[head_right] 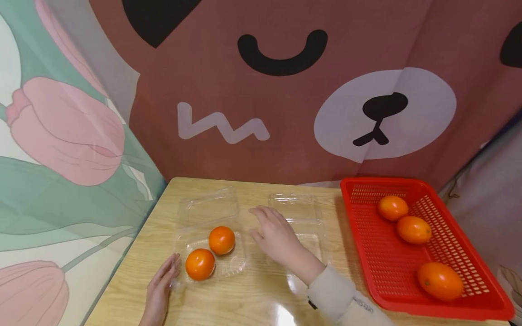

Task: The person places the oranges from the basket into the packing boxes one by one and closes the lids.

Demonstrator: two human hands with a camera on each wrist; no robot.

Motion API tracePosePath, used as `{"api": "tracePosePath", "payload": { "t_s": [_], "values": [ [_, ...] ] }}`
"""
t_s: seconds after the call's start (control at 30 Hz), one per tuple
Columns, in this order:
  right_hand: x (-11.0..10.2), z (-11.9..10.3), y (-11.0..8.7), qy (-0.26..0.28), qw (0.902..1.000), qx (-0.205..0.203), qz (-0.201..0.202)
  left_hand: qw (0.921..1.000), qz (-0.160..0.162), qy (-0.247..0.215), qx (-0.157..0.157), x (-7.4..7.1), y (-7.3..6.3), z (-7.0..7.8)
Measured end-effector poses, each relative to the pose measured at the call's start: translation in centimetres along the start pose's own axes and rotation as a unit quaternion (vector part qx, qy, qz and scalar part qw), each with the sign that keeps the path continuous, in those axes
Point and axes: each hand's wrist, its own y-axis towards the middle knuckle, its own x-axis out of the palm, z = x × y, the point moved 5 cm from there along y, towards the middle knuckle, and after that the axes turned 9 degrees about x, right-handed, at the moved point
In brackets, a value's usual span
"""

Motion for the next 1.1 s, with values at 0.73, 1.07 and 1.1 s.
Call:
{"api": "tracePosePath", "payload": {
  "t_s": [0.73,1.07,1.1],
  "values": [
    [-8.7,8.2,0.2,-0.019,0.9975,0.043,0.053,1.0,0.004,0.005,-0.002,0.0,0.1,-0.1],
    [-12.4,12.1,0.1,0.007,0.9943,0.089,0.059,1.0,0.003,-0.002,-0.002,0.1,0.1,-0.1],
    [-12.8,12.5,0.1,0.007,0.9938,0.089,0.065,1.0,0.003,-0.001,-0.004,0.0,0.1,-0.1]
  ]
}}
